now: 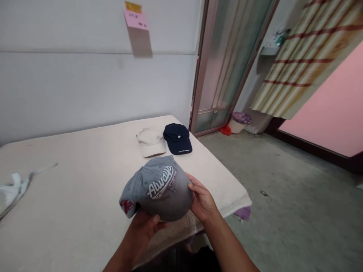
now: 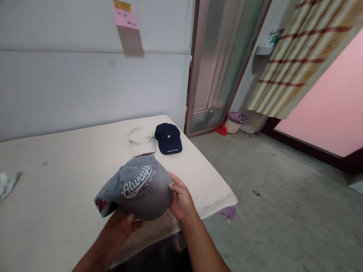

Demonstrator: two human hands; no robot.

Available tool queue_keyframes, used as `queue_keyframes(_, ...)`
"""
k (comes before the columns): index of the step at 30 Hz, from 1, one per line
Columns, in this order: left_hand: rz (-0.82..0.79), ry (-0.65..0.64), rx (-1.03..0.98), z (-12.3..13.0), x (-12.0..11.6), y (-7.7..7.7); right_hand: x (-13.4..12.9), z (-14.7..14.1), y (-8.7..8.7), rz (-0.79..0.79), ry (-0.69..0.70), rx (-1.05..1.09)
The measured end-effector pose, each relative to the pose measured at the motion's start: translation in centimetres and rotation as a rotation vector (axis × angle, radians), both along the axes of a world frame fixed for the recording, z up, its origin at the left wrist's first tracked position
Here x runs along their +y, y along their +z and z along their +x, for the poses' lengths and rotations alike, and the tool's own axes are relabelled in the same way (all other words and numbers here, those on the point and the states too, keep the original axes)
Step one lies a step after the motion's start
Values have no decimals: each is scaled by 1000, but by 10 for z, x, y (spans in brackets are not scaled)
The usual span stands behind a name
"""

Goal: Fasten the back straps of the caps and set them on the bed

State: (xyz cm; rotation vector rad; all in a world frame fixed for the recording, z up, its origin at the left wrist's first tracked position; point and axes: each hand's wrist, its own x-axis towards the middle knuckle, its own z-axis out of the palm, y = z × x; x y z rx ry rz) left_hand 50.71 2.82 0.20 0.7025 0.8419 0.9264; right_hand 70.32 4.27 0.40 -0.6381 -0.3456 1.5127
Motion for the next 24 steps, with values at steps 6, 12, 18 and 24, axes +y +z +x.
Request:
queue_keyframes(6,32,258,-42,-21,12,13,10,-49,2,-25,43,44)
queue_keyframes(12,37,440,-111,-78,23,19,11,-98,3,31,241,57)
queue_keyframes(18,28,565,-110,-113,20,23,15,-132,10,105,315,40)
queue_keyframes(24,7,605,-93,-136,20,29,20,-147,6,92,419,43)
